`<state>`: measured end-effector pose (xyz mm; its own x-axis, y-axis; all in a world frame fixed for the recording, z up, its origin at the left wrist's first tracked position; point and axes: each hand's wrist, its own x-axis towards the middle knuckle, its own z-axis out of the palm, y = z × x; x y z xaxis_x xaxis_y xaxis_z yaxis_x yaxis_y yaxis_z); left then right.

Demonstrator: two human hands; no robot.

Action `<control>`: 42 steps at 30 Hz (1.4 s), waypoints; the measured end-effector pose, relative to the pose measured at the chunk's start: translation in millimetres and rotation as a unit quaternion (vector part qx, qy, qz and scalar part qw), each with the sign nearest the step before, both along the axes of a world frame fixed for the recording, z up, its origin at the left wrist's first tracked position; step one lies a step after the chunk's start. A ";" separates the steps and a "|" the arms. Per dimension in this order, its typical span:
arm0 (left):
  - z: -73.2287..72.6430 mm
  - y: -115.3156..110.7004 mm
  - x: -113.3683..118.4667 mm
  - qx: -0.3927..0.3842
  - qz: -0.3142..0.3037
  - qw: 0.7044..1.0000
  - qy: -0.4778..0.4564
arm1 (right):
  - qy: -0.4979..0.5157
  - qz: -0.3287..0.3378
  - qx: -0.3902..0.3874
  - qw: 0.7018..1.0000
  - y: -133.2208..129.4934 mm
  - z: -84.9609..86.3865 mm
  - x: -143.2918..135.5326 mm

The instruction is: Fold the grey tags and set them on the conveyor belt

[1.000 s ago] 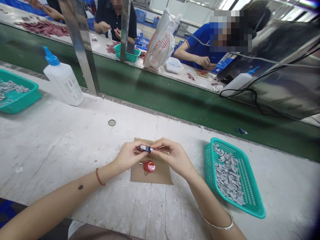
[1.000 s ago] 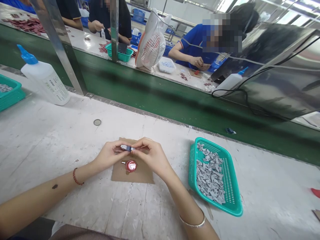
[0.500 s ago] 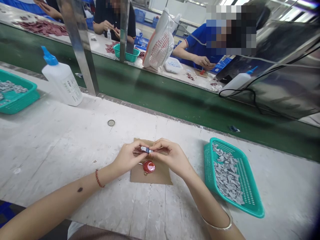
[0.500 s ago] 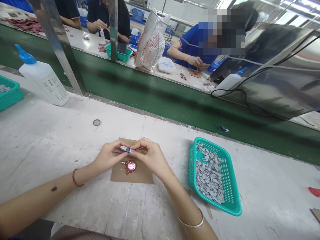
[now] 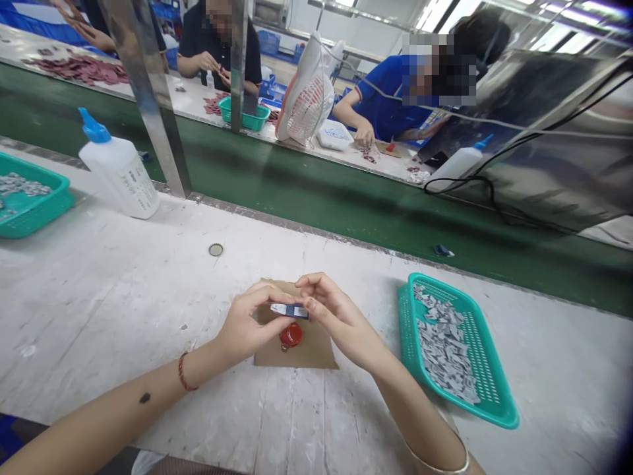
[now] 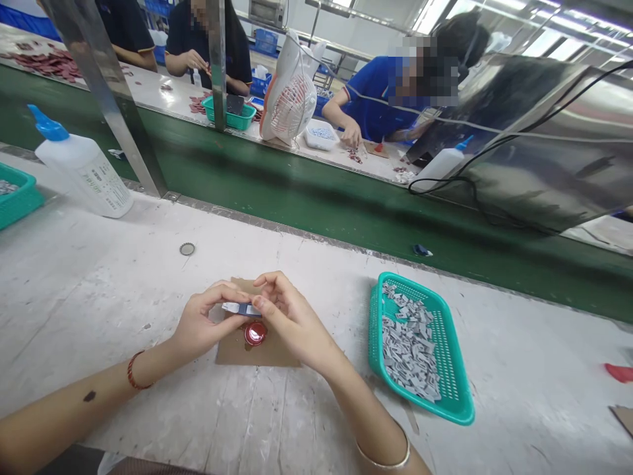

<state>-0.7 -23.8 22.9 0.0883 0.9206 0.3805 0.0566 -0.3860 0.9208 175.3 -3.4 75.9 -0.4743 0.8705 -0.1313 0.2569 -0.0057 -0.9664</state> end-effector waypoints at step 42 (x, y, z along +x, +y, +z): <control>25.9 13.9 -8.6 -0.198 0.006 0.980 -0.006 | -0.167 -0.182 0.145 0.958 1.7 25.9 95.8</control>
<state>-9.3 -9.9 48.8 0.0746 0.9972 -0.0061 0.0475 0.0025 0.9989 271.1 -1.7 101.8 -0.1065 0.9931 0.0494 0.5837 0.1026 -0.8055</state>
